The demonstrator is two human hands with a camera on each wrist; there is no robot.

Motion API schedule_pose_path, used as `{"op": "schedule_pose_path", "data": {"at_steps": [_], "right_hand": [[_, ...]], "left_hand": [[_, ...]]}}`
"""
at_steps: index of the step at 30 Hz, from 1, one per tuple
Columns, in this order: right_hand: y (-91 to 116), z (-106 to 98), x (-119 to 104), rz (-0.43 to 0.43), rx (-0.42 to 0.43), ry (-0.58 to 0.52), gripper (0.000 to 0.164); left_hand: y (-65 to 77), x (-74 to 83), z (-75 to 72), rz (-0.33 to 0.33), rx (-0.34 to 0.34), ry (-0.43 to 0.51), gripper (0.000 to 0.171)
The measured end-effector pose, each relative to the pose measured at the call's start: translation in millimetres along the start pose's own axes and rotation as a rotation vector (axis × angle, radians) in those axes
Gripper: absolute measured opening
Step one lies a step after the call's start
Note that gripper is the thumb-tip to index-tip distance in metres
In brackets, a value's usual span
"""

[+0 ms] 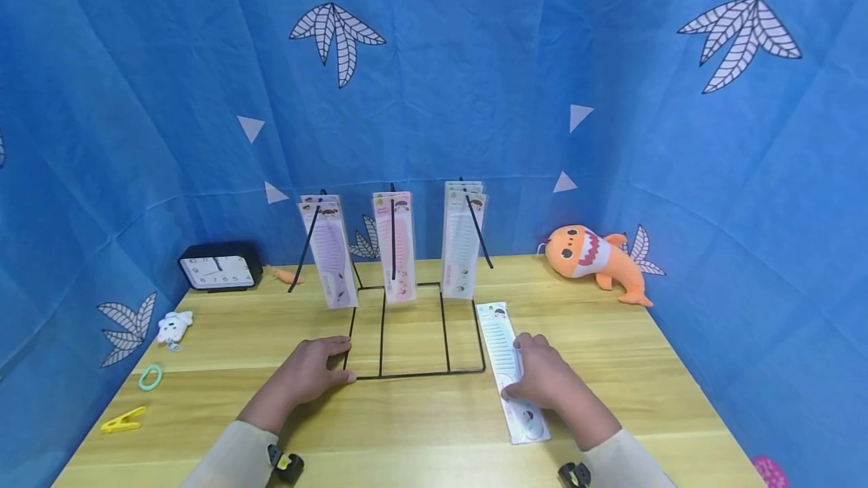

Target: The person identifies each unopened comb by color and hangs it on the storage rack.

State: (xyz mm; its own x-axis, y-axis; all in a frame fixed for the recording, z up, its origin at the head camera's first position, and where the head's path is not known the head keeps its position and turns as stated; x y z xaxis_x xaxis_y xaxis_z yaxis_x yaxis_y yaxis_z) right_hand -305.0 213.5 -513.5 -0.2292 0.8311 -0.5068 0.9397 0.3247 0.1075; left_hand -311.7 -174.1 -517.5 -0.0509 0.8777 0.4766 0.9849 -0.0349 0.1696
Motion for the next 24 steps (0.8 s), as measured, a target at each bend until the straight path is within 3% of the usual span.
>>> {"op": "schedule_pose_path", "data": {"at_steps": [8,18,24], "right_hand": [[3.5,-4.0,13.1,0.085,-0.028,0.010,0.081],[8.4,-12.6,24.2,0.160,-0.059,0.044,0.085],[10.5,-13.9,25.3,0.199,-0.050,0.014,0.067]], "left_hand": [[-1.5,0.0,0.8,0.017,0.013,-0.004,0.063],[-1.1,0.8,0.2,0.013,0.019,0.009,0.063],[-0.9,-0.1,0.2,-0.006,0.006,0.006,0.063]]}}
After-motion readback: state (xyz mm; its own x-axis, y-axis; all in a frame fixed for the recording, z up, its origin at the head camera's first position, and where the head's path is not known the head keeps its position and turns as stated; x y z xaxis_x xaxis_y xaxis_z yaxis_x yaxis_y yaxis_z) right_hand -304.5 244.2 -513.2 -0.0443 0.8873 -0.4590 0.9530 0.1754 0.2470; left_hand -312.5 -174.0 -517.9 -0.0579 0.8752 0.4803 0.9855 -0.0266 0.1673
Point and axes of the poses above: each hand's wrist, its own y-axis away from the middle knuckle, its own z-axis out of the palm, x = y × z, the point moved 9 cm from there along -y, towards the middle knuckle, and after that the axes turned 11 degrees about -z, right-handed, at the moved point
